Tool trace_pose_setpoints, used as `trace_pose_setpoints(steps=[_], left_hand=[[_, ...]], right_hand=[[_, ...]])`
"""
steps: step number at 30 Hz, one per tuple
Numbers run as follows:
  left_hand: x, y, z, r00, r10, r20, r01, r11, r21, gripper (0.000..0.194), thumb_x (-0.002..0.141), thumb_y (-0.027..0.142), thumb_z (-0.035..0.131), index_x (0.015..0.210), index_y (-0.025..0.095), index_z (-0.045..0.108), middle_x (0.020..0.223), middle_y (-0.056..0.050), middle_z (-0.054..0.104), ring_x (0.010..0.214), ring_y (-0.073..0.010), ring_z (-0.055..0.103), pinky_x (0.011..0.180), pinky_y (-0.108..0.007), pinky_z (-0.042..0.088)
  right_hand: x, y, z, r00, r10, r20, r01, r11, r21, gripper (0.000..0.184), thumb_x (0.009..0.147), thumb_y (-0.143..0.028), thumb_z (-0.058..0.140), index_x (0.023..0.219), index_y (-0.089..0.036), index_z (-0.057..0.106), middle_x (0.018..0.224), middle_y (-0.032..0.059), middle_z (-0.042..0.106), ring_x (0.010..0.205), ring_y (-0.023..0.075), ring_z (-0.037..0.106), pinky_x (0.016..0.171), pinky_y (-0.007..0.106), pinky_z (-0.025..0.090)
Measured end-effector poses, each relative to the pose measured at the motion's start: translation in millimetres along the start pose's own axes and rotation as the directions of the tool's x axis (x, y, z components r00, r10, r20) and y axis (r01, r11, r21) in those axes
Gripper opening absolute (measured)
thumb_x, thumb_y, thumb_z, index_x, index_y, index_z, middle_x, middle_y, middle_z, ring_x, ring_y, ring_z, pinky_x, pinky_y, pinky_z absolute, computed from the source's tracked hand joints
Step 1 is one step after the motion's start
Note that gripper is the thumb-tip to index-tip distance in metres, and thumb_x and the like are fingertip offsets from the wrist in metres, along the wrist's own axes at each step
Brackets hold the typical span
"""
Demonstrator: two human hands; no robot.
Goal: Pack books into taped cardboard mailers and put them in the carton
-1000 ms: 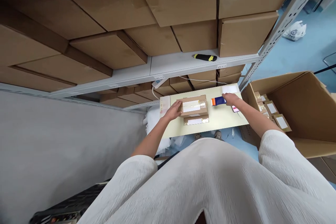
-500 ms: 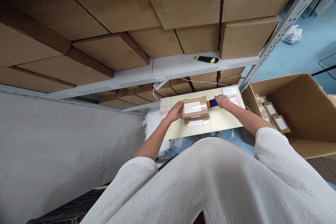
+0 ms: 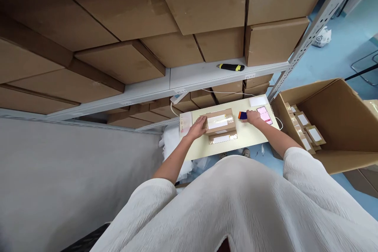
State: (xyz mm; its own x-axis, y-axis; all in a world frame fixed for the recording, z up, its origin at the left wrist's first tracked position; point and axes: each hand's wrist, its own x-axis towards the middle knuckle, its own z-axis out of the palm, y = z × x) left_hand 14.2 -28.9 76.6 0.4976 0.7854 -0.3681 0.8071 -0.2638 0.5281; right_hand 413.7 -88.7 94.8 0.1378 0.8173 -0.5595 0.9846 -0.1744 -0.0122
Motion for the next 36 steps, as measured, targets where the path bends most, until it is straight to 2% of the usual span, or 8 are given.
trace_pose_setpoints(steps=[6, 14, 18, 22, 25, 29, 33, 36], left_hand=[[-3.0, 3.2, -2.8, 1.000, 0.018, 0.007, -0.018, 1.000, 0.008, 0.089, 0.092, 0.027, 0.072, 0.174, 0.022, 0.038, 0.187, -0.013, 0.029, 0.176, -0.0346, 0.020, 0.143, -0.051, 0.024], [-0.8, -2.1, -0.5, 0.999, 0.032, 0.004, -0.032, 0.999, -0.006, 0.091, 0.091, 0.031, 0.076, 0.173, 0.025, 0.039, 0.186, -0.011, 0.032, 0.175, -0.0362, 0.021, 0.143, -0.052, 0.025], [0.1, -5.2, 2.3, 0.999, 0.053, -0.003, -0.053, 0.998, -0.020, 0.092, 0.090, 0.031, 0.075, 0.174, 0.024, 0.038, 0.186, -0.012, 0.032, 0.175, -0.0370, 0.022, 0.143, -0.053, 0.024], [-1.8, -5.7, 4.6, 0.994, 0.103, -0.030, -0.104, 0.994, -0.029, 0.088, 0.091, 0.031, 0.072, 0.173, 0.024, 0.039, 0.184, -0.012, 0.035, 0.174, -0.0364, 0.024, 0.142, -0.054, 0.025], [-5.5, -5.8, 5.6, 0.990, 0.132, -0.045, -0.133, 0.991, -0.033, 0.085, 0.092, 0.030, 0.070, 0.172, 0.022, 0.041, 0.183, -0.013, 0.037, 0.174, -0.0364, 0.025, 0.141, -0.053, 0.028], [-7.8, -3.3, 5.7, 0.987, 0.144, -0.073, -0.147, 0.989, -0.036, 0.086, 0.091, 0.029, 0.070, 0.172, 0.020, 0.042, 0.181, -0.014, 0.039, 0.171, -0.0366, 0.029, 0.140, -0.052, 0.029], [1.4, 13.8, 8.0, 0.982, 0.038, -0.184, -0.045, 0.998, -0.034, 0.081, 0.095, 0.035, 0.070, 0.171, 0.022, 0.043, 0.171, -0.017, 0.050, 0.162, -0.0394, 0.041, 0.135, -0.053, 0.035], [13.5, 33.3, 12.4, 0.957, -0.105, -0.269, 0.097, 0.994, -0.041, 0.084, 0.097, 0.053, 0.073, 0.169, 0.021, 0.044, 0.162, -0.022, 0.054, 0.153, -0.0452, 0.047, 0.126, -0.057, 0.040]], right_hand=[[-10.4, 16.3, 21.6, 0.990, 0.134, -0.039, -0.126, 0.978, 0.168, 0.052, 0.115, -0.053, 0.040, 0.146, -0.014, 0.056, 0.135, 0.0278, 0.071, 0.128, 0.0374, 0.069, 0.095, 0.042, 0.057], [-15.5, 1.8, 65.0, 0.979, 0.195, -0.058, -0.176, 0.957, 0.232, 0.054, 0.110, -0.030, 0.041, 0.158, -0.008, 0.047, 0.150, 0.0325, 0.060, 0.141, 0.0392, 0.058, 0.103, 0.046, 0.054], [-11.5, -1.5, 83.0, 0.978, 0.186, -0.091, -0.169, 0.972, 0.165, 0.054, 0.105, -0.031, 0.050, 0.155, -0.012, 0.054, 0.141, 0.0300, 0.067, 0.141, 0.0425, 0.057, 0.113, 0.058, 0.044], [-9.3, -2.9, 92.7, 0.981, 0.182, -0.073, -0.170, 0.974, 0.146, 0.045, 0.104, -0.028, 0.049, 0.144, -0.014, 0.065, 0.130, 0.0248, 0.072, 0.137, 0.0408, 0.057, 0.112, 0.056, 0.038], [-12.0, -5.4, 90.7, 0.976, 0.203, -0.078, -0.188, 0.968, 0.164, 0.041, 0.106, -0.031, 0.051, 0.140, -0.014, 0.068, 0.130, 0.0250, 0.072, 0.136, 0.0414, 0.057, 0.110, 0.054, 0.039], [-16.6, -21.9, 69.0, 0.946, 0.201, -0.253, -0.133, 0.956, 0.261, 0.046, 0.111, -0.043, 0.046, 0.140, -0.013, 0.066, 0.136, 0.0270, 0.069, 0.129, 0.0424, 0.061, 0.106, 0.053, 0.045], [-12.3, -67.4, 38.0, 0.899, 0.096, -0.428, 0.071, 0.931, 0.357, 0.064, 0.110, -0.062, 0.046, 0.153, -0.016, 0.057, 0.148, 0.0246, 0.064, 0.129, 0.0420, 0.060, 0.106, 0.052, 0.049], [-4.5, -108.9, 26.2, 0.878, 0.031, -0.478, 0.147, 0.933, 0.330, 0.084, 0.103, -0.073, 0.057, 0.165, -0.018, 0.046, 0.164, 0.0253, 0.052, 0.140, 0.0458, 0.052, 0.115, 0.058, 0.045]])
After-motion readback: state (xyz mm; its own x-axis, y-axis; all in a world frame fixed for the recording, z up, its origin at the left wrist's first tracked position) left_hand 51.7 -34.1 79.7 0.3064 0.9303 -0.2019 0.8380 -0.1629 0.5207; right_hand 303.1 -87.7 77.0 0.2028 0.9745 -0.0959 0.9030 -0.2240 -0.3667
